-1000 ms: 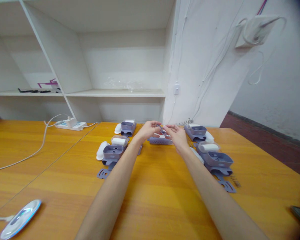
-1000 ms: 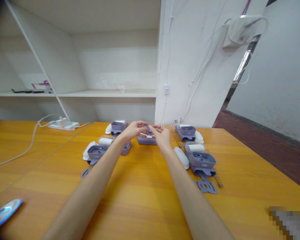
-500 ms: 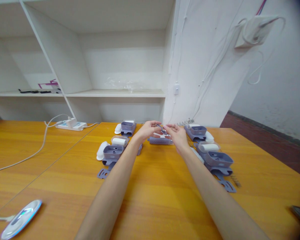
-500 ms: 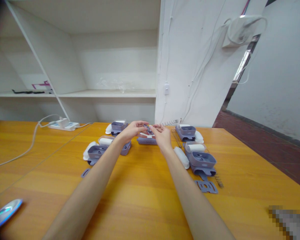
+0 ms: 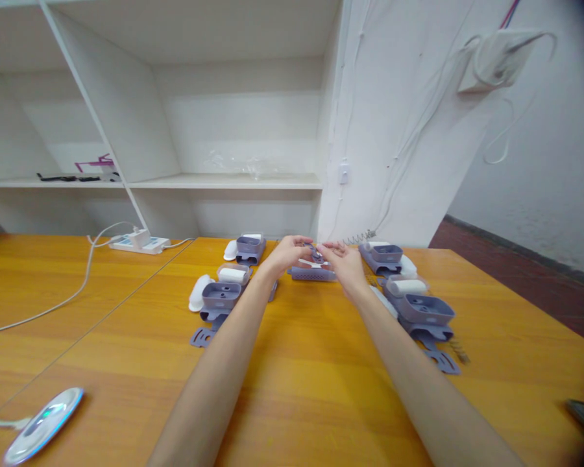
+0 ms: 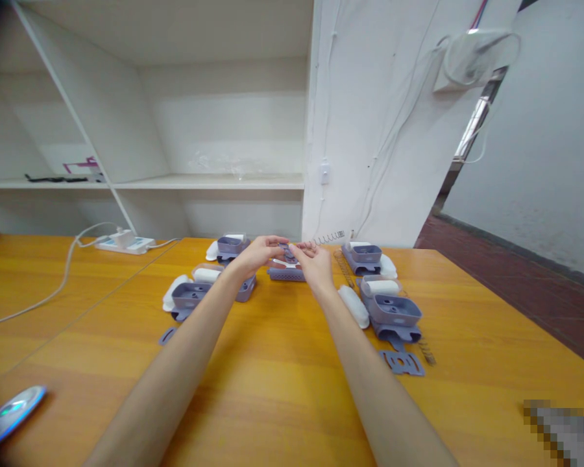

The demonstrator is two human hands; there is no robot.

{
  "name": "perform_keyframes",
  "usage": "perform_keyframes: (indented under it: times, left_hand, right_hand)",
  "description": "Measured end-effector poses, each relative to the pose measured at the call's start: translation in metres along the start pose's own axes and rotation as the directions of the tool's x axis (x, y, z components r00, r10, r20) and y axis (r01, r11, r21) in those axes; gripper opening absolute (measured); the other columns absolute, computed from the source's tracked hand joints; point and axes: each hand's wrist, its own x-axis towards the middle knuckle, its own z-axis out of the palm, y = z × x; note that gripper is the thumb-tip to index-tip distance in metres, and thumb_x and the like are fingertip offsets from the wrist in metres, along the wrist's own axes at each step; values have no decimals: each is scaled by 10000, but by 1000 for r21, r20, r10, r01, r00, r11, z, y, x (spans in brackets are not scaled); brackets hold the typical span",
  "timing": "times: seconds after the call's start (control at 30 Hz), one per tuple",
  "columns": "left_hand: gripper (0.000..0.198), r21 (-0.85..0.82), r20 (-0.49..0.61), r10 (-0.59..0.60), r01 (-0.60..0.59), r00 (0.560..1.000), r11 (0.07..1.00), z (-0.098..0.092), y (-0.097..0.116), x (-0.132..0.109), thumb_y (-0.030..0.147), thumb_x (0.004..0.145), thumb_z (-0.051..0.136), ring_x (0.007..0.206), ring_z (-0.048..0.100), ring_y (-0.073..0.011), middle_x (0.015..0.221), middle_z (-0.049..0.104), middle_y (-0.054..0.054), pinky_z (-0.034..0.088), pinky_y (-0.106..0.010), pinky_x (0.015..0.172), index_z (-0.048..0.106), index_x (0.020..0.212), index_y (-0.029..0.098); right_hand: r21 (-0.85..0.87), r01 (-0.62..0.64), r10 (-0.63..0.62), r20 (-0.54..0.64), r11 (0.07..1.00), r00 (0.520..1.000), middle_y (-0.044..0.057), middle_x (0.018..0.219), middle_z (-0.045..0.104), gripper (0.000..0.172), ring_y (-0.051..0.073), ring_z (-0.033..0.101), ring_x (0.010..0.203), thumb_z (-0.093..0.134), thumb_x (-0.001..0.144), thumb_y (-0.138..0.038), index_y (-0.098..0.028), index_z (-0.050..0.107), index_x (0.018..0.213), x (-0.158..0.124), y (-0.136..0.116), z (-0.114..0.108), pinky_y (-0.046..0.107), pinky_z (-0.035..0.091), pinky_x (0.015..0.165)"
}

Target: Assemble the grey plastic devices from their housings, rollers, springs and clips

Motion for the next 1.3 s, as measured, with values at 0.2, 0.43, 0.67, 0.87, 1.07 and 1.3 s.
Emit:
perform_keyframes:
  times: [0.2,0.43,0.67,0.87,1.07,1.3]
  left_hand:
    - [463,-14,-14,8,-8,1000,1000,-2,-7,3,162,705,688,715,660,-170,911,680,-99,558,-325,631,547,1145,130]
    - [365,-10,-70,-21,20,997,1000,2,-6,2,121,703,682,595,629,-130,761,662,-59,557,-315,602,574,1051,97]
    - [365,-33,-92,-10,7,996,999,-1,-6,2,101,708,671,596,628,-137,689,636,-38,563,-339,612,556,1054,82]
    - [436,-61,-6,25,-25,1000,998,-3,-10,2,95,687,685,685,638,-157,751,624,-43,567,-349,638,538,1097,101]
    - [402,-20,-31,29,-30,999,999,0,-9,2,102,686,685,641,609,-122,746,609,-30,562,-324,619,563,1069,113]
    - [380,29,-37,28,-27,999,999,-4,-11,4,92,687,672,623,614,-124,760,620,-33,559,-309,594,569,1052,116]
  right_hand:
    - [-30,-29,29,-16,999,999,80,814,703,375,211,666,727,734,602,-420,-153,612,836,3,2,-1,258,507,548]
    - [-79,-53,52,-16,995,999,76,779,704,363,215,666,710,734,606,-408,-155,625,842,3,4,-2,253,492,517]
    - [-90,-34,40,60,995,997,88,842,702,380,232,666,776,782,539,-352,-160,606,816,3,2,-6,253,494,520]
    - [-150,60,-56,31,987,998,68,745,689,383,210,662,692,778,540,-410,-159,576,747,8,8,-8,267,493,549]
    - [-270,116,-110,35,956,993,68,719,696,428,209,657,660,727,615,-425,-142,609,913,10,11,-9,285,485,556]
    - [-243,124,-70,221,962,973,40,701,693,390,188,651,650,724,615,-324,-149,650,955,13,13,-17,290,498,607]
